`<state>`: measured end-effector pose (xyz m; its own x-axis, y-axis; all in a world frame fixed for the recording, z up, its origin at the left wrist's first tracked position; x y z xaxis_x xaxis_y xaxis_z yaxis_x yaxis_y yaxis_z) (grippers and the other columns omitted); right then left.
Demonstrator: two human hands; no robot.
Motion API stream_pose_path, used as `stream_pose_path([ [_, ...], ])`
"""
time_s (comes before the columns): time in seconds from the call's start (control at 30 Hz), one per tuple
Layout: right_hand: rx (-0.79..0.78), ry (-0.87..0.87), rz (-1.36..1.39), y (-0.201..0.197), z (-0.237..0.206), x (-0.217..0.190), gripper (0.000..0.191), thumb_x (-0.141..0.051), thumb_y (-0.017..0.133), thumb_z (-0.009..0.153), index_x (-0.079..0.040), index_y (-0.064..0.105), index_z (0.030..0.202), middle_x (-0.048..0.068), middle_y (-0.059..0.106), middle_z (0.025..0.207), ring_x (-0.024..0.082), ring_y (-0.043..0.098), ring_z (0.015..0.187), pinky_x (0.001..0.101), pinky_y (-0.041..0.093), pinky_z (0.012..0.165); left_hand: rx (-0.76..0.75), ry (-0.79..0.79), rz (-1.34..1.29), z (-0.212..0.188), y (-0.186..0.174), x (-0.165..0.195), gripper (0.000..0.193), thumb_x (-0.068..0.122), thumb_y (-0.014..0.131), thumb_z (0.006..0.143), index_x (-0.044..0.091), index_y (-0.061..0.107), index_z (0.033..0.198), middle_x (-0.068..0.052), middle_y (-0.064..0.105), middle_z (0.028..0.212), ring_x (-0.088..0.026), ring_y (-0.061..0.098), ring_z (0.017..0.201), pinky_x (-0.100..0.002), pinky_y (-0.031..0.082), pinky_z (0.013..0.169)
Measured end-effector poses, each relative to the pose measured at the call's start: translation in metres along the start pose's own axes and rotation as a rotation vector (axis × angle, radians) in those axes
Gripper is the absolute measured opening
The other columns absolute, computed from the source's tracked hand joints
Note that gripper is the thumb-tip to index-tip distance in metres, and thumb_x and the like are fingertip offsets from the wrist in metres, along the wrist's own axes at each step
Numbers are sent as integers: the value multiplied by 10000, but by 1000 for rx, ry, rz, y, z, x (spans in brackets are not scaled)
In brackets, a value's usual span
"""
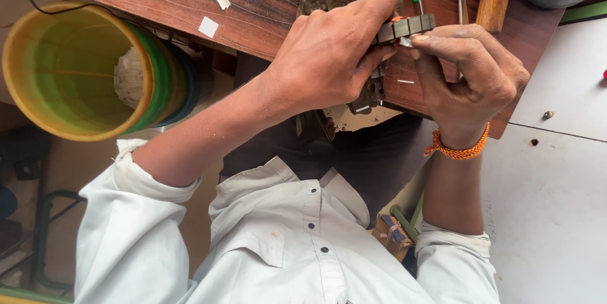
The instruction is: The person inserts small white insulating pieces into the slots of a motor rotor using a green screwdriver and scissors. They cut the pieces to size and wedge them between copper windings, repeating the process across multiple slots.
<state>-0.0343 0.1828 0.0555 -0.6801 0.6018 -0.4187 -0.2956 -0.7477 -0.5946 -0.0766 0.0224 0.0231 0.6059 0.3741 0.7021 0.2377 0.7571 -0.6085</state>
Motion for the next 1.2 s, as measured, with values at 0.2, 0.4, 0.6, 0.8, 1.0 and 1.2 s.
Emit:
stream_pose_path([
  [0.2,-5,-82,-56,2,4,-2,228,190,806,830,21,731,961,156,751,908,233,745,810,315,584,671,25,9,34,0,1,-1,538,165,749,991,74,333,1321,-125,691,947,-365,716,758,-473,524,530],
  [0.4,15,-88,1,8,4,9,214,155,838,886,-3,710,953,131,745,913,252,769,887,317,622,724,44,10,8,0,0,-9,556,178,757,985,89,326,1324,-114,698,930,-341,725,725,-457,528,513],
  [0.6,-29,-45,9,10,8,11,214,147,851,900,8,701,961,135,735,894,249,745,865,299,571,695,64,36,-8,-1,-1,-15,550,233,758,1001,112,328,1321,-113,700,948,-327,735,718,-443,513,475],
  [0.8,-38,-59,-48,14,7,5,232,168,837,917,-3,717,1019,128,751,948,249,763,867,316,606,730,36,4,-24,0,0,-20,540,227,738,998,109,326,1325,-122,696,990,-339,737,730,-451,506,469],
  [1.0,-120,-207,-91,16,16,-6,277,185,855,859,-2,724,1016,129,723,914,276,747,868,346,614,738,80,45,-37,-1,-3,-15,569,190,753,962,75,349,1346,-129,688,999,-317,745,746,-422,532,492],
  [1.2,-284,-194,-131,11,27,-22,271,188,853,871,17,727,1040,132,685,932,272,714,882,319,561,699,76,63,-37,-3,-4,-12,526,195,755,983,80,377,1330,-125,689,995,-309,748,747,-417,548,515],
])
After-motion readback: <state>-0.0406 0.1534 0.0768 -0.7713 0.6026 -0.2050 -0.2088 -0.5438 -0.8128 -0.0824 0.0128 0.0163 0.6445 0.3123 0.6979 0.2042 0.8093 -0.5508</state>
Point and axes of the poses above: each hand's wrist, its own z-axis towards the middle knuckle, its own y-axis out of the palm, x = y × z, the point moved 7 cm from there along z, towards the middle knuckle
